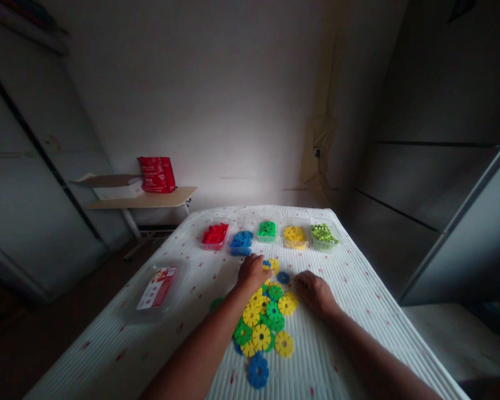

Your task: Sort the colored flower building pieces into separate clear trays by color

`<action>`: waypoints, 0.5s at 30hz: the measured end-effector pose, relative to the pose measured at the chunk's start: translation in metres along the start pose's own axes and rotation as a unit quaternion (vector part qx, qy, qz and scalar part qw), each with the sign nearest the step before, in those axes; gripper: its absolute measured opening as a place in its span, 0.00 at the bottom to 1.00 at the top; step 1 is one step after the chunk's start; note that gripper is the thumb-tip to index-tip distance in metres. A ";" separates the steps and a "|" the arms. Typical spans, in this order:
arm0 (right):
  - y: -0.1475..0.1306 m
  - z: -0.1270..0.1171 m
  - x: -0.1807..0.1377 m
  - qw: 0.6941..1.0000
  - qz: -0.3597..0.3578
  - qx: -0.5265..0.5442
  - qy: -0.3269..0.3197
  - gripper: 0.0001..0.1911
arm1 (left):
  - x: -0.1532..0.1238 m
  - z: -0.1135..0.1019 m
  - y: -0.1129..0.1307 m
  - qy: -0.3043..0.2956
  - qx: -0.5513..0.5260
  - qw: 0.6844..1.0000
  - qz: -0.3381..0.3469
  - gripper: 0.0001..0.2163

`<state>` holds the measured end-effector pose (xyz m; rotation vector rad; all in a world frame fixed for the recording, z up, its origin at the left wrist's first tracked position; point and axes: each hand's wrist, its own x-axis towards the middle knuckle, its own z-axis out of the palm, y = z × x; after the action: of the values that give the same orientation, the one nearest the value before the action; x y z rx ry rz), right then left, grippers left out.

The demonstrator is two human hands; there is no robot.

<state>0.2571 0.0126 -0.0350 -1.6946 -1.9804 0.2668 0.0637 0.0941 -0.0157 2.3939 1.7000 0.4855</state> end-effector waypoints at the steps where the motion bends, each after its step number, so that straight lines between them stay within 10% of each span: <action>1: 0.000 0.000 0.000 1.000 0.000 0.000 -0.001 0.11 | 0.000 0.002 0.000 -0.001 0.008 1.000 -0.002 0.18; 15: -0.006 -0.002 0.001 0.999 0.010 -0.035 -0.001 0.12 | -0.004 -0.001 -0.011 -0.012 -0.019 1.000 -0.011 0.14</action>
<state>0.2531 0.0116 -0.0303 -1.7589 -1.9969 0.2071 0.0528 0.0941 -0.0193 2.3435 1.6891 0.4787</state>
